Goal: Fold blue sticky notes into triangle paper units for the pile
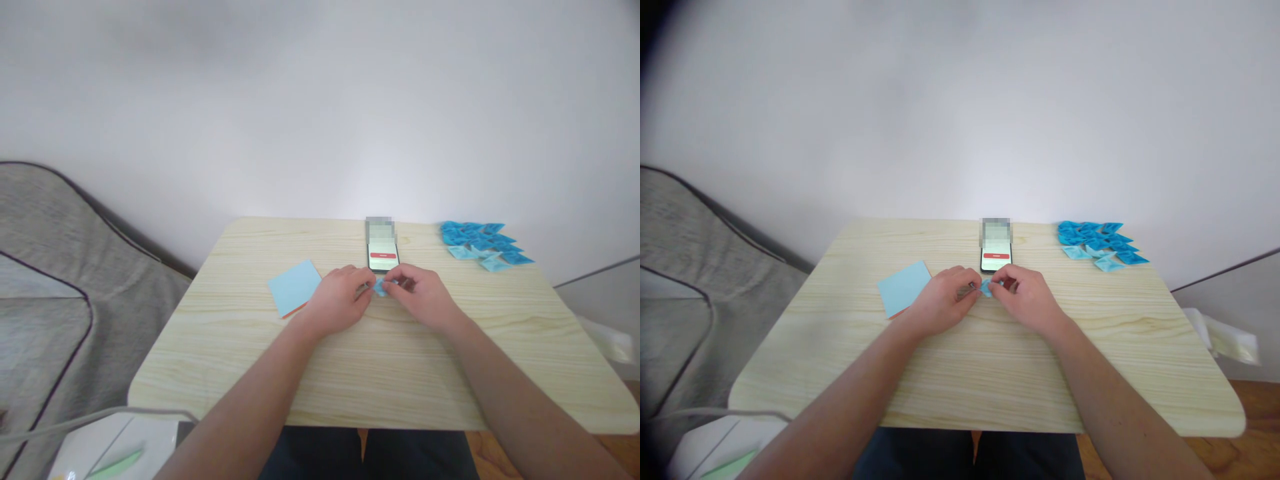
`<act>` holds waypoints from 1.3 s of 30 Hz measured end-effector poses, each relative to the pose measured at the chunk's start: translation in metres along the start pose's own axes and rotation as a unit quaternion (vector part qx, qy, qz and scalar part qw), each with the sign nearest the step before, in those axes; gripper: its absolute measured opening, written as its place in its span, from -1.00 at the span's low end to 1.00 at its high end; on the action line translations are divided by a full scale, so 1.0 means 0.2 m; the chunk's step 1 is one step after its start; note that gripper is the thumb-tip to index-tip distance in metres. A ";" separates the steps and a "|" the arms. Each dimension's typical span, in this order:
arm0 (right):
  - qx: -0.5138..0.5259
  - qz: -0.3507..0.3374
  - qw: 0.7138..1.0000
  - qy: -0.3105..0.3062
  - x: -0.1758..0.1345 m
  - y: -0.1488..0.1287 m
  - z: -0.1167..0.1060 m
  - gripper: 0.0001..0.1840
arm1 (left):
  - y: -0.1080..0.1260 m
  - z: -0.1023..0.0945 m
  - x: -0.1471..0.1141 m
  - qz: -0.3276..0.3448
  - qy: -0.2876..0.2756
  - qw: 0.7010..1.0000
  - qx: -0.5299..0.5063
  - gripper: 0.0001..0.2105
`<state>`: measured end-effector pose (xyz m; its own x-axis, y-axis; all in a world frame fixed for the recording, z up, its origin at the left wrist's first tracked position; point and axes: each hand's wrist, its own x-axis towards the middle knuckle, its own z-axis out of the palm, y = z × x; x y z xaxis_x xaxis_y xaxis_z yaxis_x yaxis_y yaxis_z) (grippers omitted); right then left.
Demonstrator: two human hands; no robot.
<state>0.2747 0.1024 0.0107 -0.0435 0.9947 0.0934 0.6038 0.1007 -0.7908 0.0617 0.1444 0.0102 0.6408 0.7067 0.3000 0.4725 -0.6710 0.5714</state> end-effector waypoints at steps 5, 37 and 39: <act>0.165 0.015 0.986 0.007 0.02 -0.01 -0.01 -0.72 | 0.03 0.00 0.00 -0.046 0.032 0.991 -0.123 -0.91; 0.225 -0.005 0.974 -0.002 0.00 -0.02 0.00 -0.72 | 0.06 0.02 0.01 -0.074 0.105 0.949 -0.287 -0.88; 0.229 -0.004 0.973 0.006 0.00 -0.02 0.00 -0.72 | 0.06 0.02 0.01 -0.071 0.109 0.946 -0.298 -0.88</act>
<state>0.2723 0.1024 0.0150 -0.0364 0.9937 0.1061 0.1848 0.1110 -0.9765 0.0719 0.1371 0.0142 0.4264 0.8531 0.3005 0.0789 -0.3661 0.9272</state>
